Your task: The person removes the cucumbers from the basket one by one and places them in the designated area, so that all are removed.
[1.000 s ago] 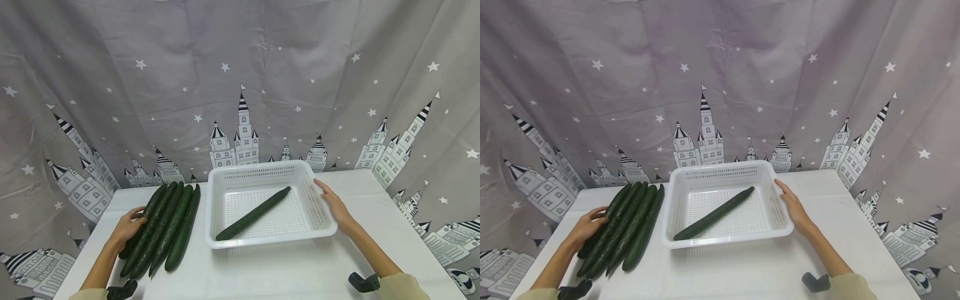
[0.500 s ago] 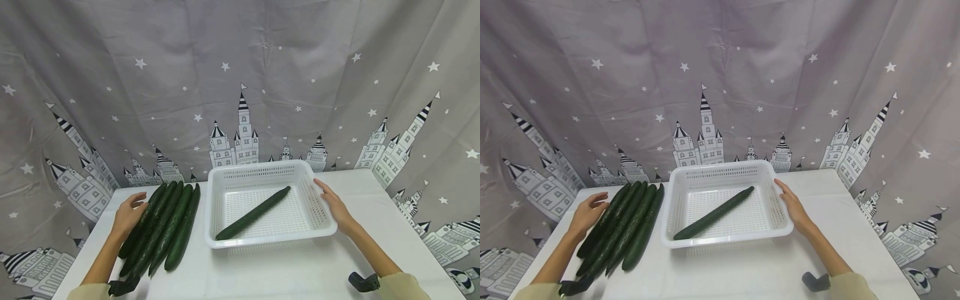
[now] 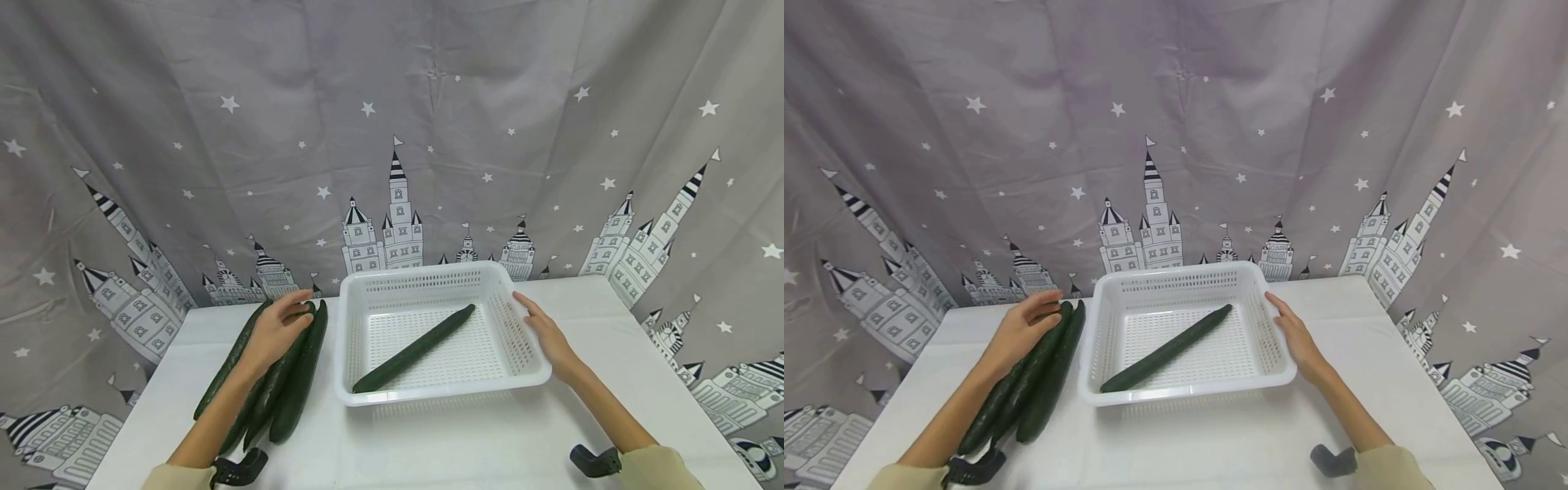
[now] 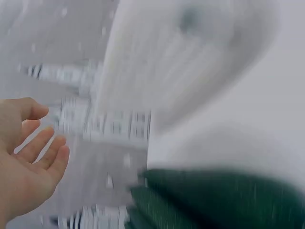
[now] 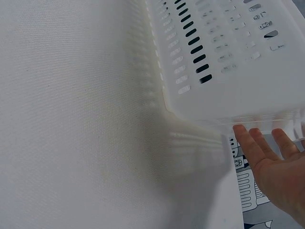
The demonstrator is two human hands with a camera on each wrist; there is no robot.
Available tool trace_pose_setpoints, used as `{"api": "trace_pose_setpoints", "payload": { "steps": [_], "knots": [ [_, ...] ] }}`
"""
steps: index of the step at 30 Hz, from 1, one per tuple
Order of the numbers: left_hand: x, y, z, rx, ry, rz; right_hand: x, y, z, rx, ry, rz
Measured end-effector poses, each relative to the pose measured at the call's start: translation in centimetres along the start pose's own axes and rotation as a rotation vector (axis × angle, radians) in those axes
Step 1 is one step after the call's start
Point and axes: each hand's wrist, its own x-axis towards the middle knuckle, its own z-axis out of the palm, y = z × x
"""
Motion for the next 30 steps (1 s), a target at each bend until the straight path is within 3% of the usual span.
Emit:
{"api": "trace_pose_setpoints", "payload": {
  "steps": [6, 11, 15, 21, 30],
  "knots": [
    [0.6, 2.9, 4.6, -0.040, -0.069, 0.091, 0.0, 0.1, 0.0, -0.014, 0.001, -0.007],
    [0.8, 4.4, 8.1, -0.077, -0.151, 0.100, 0.0, 0.2, 0.1, -0.018, -0.001, -0.011],
    [1.2, 4.6, 11.0, -0.099, -0.211, 0.095, 0.0, 0.2, 0.0, -0.015, 0.002, -0.007],
    [2.1, 4.6, 14.8, -0.043, -0.308, 0.076, 0.1, 0.2, 0.0, -0.012, 0.005, -0.009],
    [3.7, 4.5, 17.6, 0.079, -0.407, 0.060, 0.0, 0.1, 0.1, -0.011, 0.006, -0.009]
  ]
}}
